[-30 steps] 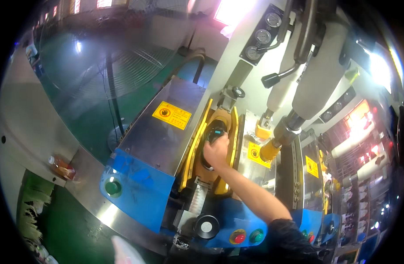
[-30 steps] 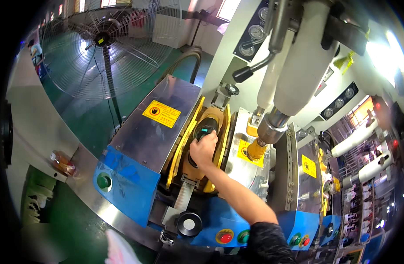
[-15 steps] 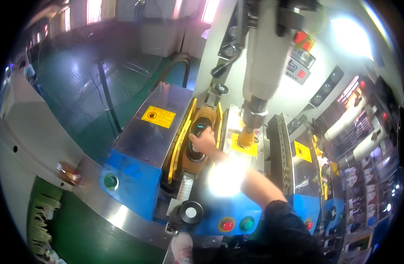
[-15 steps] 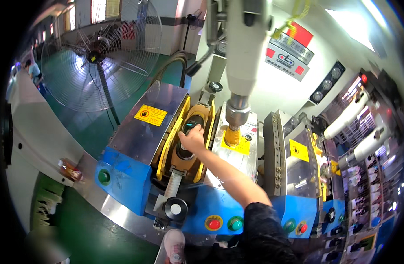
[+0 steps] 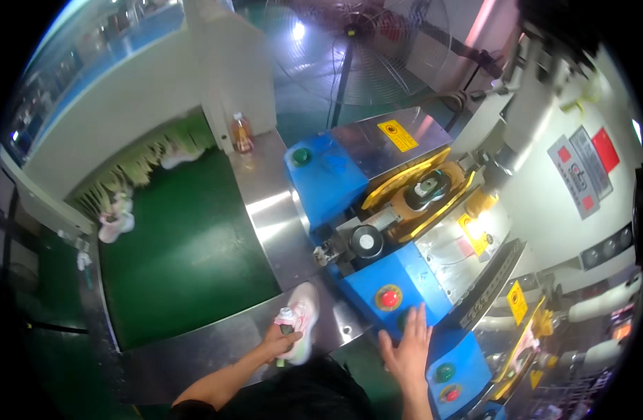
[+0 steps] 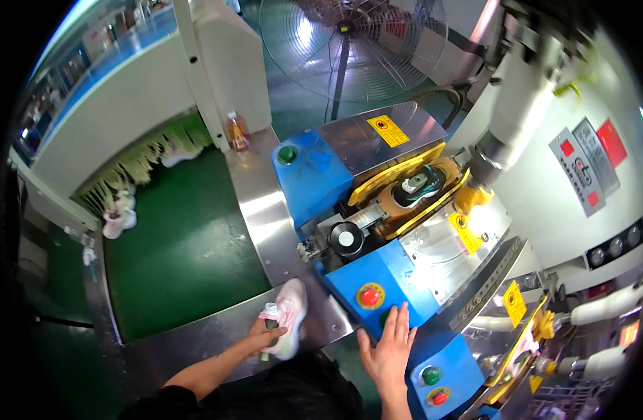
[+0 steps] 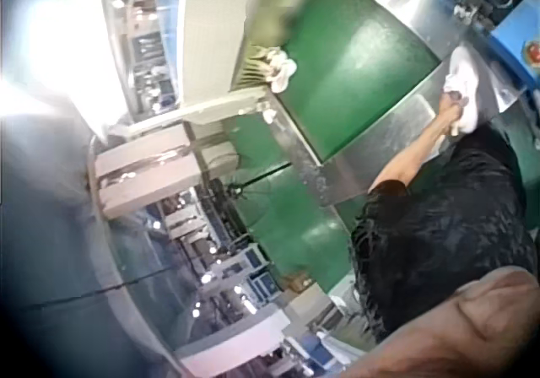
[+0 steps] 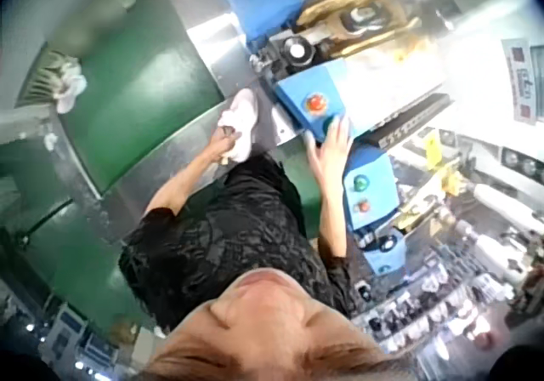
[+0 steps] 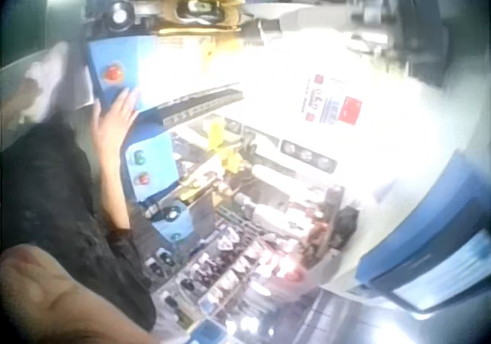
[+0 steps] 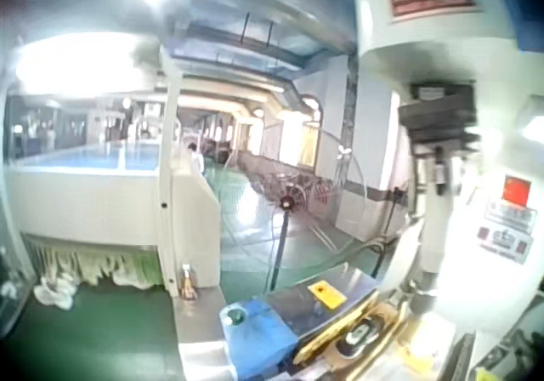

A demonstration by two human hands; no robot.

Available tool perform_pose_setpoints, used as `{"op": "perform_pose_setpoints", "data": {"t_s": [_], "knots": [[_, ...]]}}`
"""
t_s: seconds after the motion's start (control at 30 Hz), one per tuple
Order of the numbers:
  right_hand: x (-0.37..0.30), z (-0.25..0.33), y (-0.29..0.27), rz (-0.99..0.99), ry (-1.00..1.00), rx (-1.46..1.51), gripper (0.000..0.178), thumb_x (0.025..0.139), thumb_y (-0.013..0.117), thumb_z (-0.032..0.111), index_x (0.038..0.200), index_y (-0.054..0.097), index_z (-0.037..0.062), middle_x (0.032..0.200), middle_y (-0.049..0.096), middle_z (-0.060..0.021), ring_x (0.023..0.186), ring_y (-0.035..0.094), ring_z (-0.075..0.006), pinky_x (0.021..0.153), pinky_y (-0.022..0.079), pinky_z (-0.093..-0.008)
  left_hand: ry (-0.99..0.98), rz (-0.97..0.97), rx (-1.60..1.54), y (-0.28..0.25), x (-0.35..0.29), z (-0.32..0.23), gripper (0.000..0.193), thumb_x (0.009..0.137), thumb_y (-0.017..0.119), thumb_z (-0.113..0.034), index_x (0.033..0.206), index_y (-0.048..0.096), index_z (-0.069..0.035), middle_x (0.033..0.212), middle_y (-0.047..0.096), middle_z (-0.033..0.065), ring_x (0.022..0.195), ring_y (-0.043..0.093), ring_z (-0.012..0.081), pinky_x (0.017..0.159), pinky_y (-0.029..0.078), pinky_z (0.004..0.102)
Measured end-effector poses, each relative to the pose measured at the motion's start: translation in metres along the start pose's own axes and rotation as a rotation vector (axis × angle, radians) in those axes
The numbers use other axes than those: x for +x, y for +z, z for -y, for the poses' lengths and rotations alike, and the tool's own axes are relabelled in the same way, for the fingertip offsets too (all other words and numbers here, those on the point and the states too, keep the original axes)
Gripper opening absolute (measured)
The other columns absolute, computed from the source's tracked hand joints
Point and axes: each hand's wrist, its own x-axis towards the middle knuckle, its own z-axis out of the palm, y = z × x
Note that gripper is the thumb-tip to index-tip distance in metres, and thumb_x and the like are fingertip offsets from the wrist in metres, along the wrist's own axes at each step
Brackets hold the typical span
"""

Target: The person picks up components from a bin, uses a large machine to press them together, and then places the assembled shoes onto a conveyor belt.

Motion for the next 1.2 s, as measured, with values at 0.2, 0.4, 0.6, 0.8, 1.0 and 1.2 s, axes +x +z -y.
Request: {"op": "perform_pose_setpoints", "data": {"t_s": [0.2, 0.4, 0.6, 0.8, 1.0, 1.2], "knots": [[-0.109, 0.043, 0.069, 0.141, -0.065, 0.68, 0.043, 0.086, 0.061, 0.014, 0.124, 0.049, -0.0027, 0.104, 0.062, -0.0128, 0.091, 0.06, -0.0194, 0.077, 0.049, -0.0305, -0.12, -0.103, -0.852, -0.005, -0.102, 0.006, 0.051, 0.077, 0.07, -0.002, 0.12, 0.043, -0.005, 0.107, 0.056, 0.0105, 0.092, 0.061, 0.024, 0.073, 0.054, 0.0373], [-0.154, 0.073, 0.082, 0.599, -0.144, 1.11, 0.034, 0.088, 0.06, 0.01, 0.118, 0.055, -0.0049, 0.104, 0.066, -0.0186, 0.094, 0.065, -0.0208, 0.083, 0.05, -0.0293, 0.116, -0.789, -0.632, -0.091, -0.204, 0.096, 0.054, 0.073, 0.065, 0.006, 0.122, 0.043, -0.004, 0.112, 0.055, 0.0105, 0.102, 0.057, 0.0227, 0.085, 0.05, 0.0392], [-0.123, 0.092, 0.135, 0.59, -0.216, 0.643, 0.029, 0.087, 0.06, 0.019, 0.109, 0.062, 0.0001, 0.095, 0.067, -0.0205, 0.088, 0.066, -0.0247, 0.078, 0.05, -0.0312, 0.132, -1.169, -0.122, -0.188, -0.196, 0.267, 0.073, 0.071, 0.071, -0.006, 0.131, 0.03, 0.003, 0.121, 0.051, 0.0169, 0.112, 0.052, 0.0269, 0.096, 0.041, 0.035], [-0.107, 0.174, 0.206, 0.761, -0.265, 0.537, 0.038, 0.086, 0.062, 0.023, 0.115, 0.057, -0.001, 0.106, 0.065, -0.0158, 0.098, 0.062, -0.0225, 0.086, 0.048, -0.0335, 0.388, -1.251, -0.287, -0.251, -0.188, 0.227, 0.077, 0.075, 0.073, -0.021, 0.134, 0.031, 0.005, 0.134, 0.041, 0.0237, 0.129, 0.038, 0.0323, 0.108, 0.028, 0.0393], [0.04, 0.439, 0.289, 0.846, -0.629, 0.306, 0.063, 0.077, 0.072, 0.037, 0.122, 0.05, -0.0012, 0.116, 0.059, -0.0194, 0.105, 0.059, -0.0292, 0.086, 0.049, -0.035, 0.302, -1.213, 0.436, -0.437, -0.069, 0.233, 0.069, 0.08, 0.068, -0.023, 0.132, 0.034, 0.007, 0.137, 0.036, 0.0267, 0.13, 0.032, 0.0393, 0.111, 0.024, 0.0449], [0.163, 0.722, 0.409, 0.675, -1.468, -0.012, 0.089, 0.07, 0.073, 0.047, 0.13, 0.036, -0.0072, 0.127, 0.046, -0.0291, 0.118, 0.046, -0.0409, 0.1, 0.039, -0.0433, 0.141, -1.329, 0.571, -0.497, 0.0, 0.265, 0.055, 0.081, 0.059, -0.025, 0.124, 0.046, 0.006, 0.138, 0.038, 0.0232, 0.131, 0.034, 0.0362, 0.11, 0.022, 0.0497]]}}
